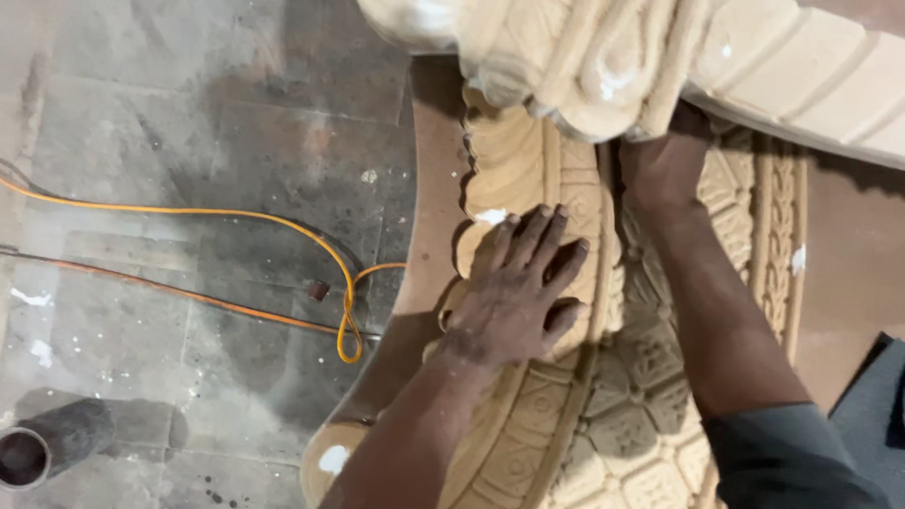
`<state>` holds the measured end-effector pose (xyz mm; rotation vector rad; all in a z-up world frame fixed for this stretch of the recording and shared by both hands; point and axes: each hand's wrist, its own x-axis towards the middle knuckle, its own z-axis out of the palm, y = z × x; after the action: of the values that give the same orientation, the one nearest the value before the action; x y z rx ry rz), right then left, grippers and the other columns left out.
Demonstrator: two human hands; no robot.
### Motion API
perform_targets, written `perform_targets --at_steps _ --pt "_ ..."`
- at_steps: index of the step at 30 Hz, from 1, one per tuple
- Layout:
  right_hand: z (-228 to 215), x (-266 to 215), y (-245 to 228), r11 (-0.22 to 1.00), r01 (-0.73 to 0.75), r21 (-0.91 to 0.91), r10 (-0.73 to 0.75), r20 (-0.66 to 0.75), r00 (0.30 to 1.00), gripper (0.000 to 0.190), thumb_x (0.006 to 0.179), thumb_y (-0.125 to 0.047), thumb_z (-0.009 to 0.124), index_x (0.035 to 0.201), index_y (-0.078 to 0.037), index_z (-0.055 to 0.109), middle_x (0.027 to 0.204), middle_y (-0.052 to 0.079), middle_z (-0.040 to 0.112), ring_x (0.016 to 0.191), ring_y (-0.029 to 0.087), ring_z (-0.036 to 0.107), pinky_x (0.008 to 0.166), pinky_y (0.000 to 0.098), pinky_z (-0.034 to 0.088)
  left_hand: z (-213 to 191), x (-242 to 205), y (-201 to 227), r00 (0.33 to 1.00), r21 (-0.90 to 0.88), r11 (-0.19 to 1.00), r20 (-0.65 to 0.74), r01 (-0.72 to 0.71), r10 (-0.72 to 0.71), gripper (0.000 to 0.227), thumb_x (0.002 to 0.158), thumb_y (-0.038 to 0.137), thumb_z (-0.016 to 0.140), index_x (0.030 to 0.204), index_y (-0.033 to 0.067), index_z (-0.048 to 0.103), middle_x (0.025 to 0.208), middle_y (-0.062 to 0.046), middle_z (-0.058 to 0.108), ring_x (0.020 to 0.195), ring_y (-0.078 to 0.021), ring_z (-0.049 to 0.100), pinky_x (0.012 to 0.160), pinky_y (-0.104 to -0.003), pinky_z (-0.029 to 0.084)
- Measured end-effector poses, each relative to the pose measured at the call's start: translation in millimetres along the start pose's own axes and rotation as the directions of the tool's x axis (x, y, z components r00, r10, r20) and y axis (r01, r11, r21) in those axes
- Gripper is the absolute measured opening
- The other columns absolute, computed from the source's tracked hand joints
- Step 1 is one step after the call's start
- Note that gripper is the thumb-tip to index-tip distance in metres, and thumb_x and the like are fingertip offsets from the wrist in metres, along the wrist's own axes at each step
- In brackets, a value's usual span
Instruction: The person sands the intricate patterns of a large carved wooden furniture piece using a piece of sandpaper held in their hands, smoothing the surface and the crevices of the design.
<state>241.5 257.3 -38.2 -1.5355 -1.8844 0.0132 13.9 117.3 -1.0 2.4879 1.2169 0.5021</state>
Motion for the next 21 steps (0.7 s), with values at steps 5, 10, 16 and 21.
perform_targets --at_steps 5,10,16,21 --pt "-68.9 -18.1 81.0 0.968 0.05 -0.245 0.007 0.224 0.975 0.024 0.108 -0.001 0.059 0.129 0.001 0.071 0.104 0.021 0.07 0.094 0.043 0.064 0.079 0.052 0.049 2.0 0.8 0.3 0.999 0.005 1.0 0.04 0.003 -0.003 0.069 0.093 0.051 0.054 0.15 0.0125 0.047 0.163 -0.022 0.032 0.152 -0.0367 0.026 0.124 -0.06 0.018" --pt "-37.6 -13.3 76.4 0.955 0.086 0.282 -0.068 -0.073 0.995 0.024 0.11 -0.003 0.056 0.131 0.008 0.062 0.13 0.025 0.068 0.112 0.045 0.062 0.096 0.0505 0.053 -0.4 2.6 6.1 1.0 0.009 1.0 0.018 0.018 -0.018 0.068 0.096 0.05 0.052 0.153 0.0137 0.047 0.166 -0.019 0.032 0.156 -0.035 0.025 0.126 -0.057 0.018" --pt "-27.4 -10.9 19.7 0.977 0.068 -0.203 -0.031 0.18 0.983 0.021 0.099 -0.012 0.065 0.116 -0.003 0.073 0.113 0.023 0.07 0.107 0.042 0.067 0.089 0.0485 0.052 3.6 4.5 3.8 0.999 0.064 0.998 0.03 -0.025 0.023 0.067 0.098 0.052 0.049 0.152 0.0132 0.047 0.164 -0.02 0.03 0.154 -0.0367 0.025 0.124 -0.059 0.019" --pt "-87.2 -7.2 39.3 0.988 -0.037 -0.147 0.054 0.117 0.992 0.034 0.086 -0.002 0.074 0.119 0.005 0.071 0.1 0.025 0.067 0.087 0.044 0.061 0.071 0.0529 0.046 -0.7 -0.7 1.4 0.998 0.07 0.998 0.069 0.006 -0.011 0.066 0.098 0.051 0.048 0.152 0.0144 0.047 0.166 -0.02 0.028 0.154 -0.0354 0.024 0.124 -0.057 0.018"
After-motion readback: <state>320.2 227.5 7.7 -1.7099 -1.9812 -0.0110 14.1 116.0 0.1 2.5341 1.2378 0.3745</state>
